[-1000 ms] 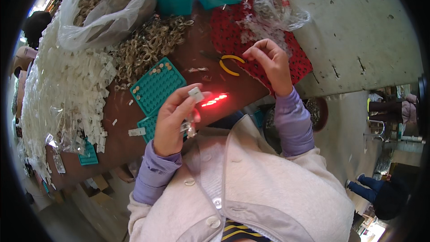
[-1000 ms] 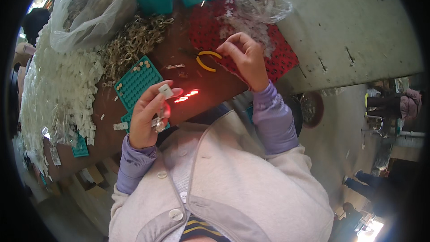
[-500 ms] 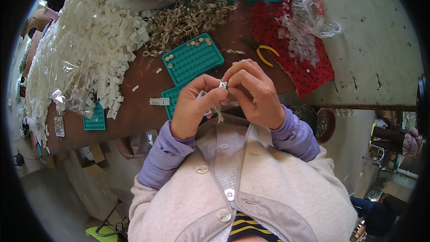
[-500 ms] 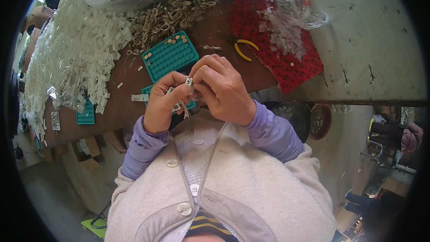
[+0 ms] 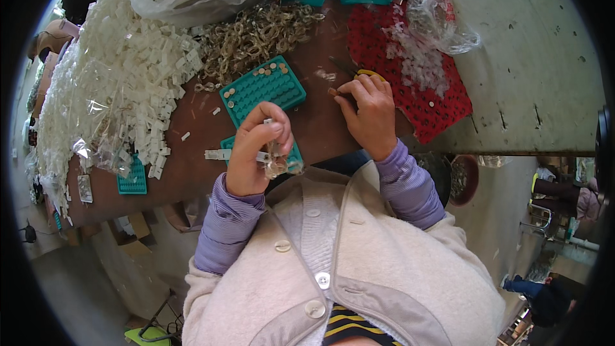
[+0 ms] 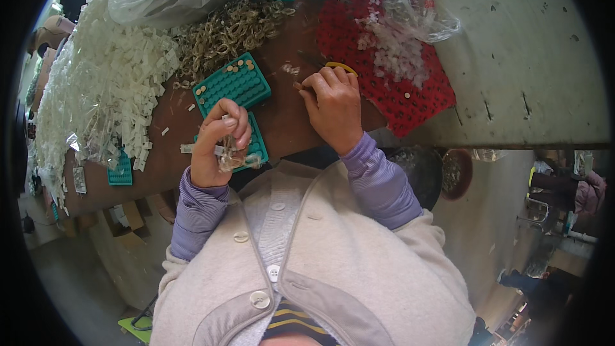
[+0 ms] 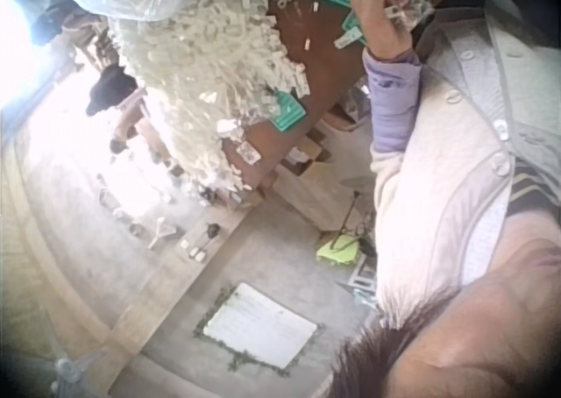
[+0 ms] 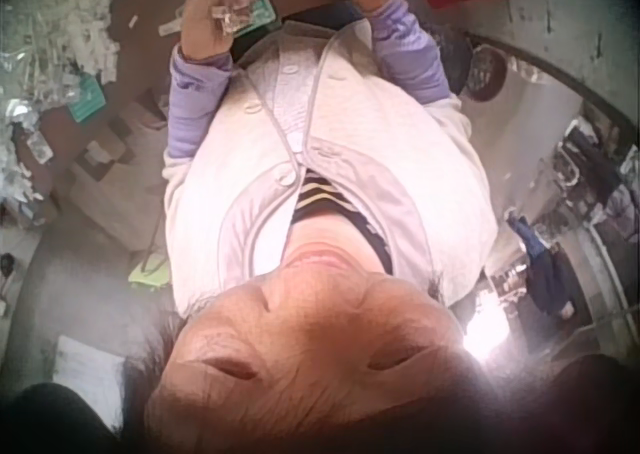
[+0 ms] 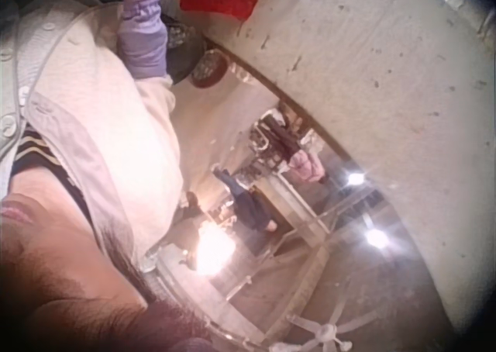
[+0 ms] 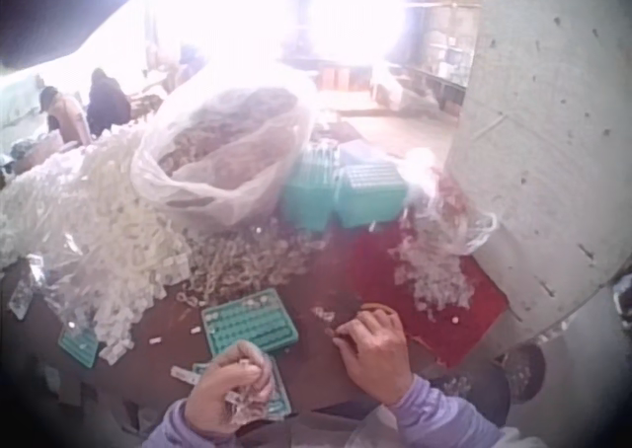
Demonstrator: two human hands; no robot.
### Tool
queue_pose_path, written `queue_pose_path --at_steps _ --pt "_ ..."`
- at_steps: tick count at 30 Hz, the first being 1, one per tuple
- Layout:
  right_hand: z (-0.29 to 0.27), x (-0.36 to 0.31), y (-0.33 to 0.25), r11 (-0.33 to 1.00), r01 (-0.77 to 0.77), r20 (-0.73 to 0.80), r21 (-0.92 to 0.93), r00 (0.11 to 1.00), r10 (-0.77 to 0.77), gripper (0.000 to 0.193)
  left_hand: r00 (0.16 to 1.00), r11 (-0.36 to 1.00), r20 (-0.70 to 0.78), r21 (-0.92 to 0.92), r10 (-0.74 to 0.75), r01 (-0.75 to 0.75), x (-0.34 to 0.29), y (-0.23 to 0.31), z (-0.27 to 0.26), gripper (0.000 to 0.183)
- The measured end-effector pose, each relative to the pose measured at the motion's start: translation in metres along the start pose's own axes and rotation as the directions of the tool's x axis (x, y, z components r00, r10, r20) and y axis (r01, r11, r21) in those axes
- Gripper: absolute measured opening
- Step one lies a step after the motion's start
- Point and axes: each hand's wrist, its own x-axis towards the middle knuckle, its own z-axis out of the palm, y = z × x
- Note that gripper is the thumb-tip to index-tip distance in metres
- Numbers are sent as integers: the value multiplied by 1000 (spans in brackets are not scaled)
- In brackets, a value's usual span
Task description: The person assembles small electronic modules by inserting metal pins into white plastic housings and placing round components into a green tray. They repeatedly test each unit with a red light indicator and place finished units into the tray.
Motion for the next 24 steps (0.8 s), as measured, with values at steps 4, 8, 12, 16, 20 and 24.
queue_pose_path --at_steps 4,8,12,16,20,24 --pt "-21 -2 -20 892 -185 127 413 981 145 19 907 446 40 861 420 -244 3 -5 23 16" --pt "-34 2 -51 782 -195 266 592 963 39 24 779 73 302 911 550 -405 -2 -8 33 28" --pt "-26 12 -79 814 27 -124 581 991 55 30 833 556 -26 756 553 -345 -15 -3 23 26" --pt "-22 11 -86 696 78 -2 714 994 -109 39 913 863 -203 447 353 -234 -30 5 14 17" --pt "-17 4 -78 554 15 34 833 996 -77 34 931 873 -190 444 312 -202 -38 9 8 13" --pt "-19 -2 -73 378 -251 223 891 968 118 30 959 921 -199 372 204 -118 -40 11 2 13"
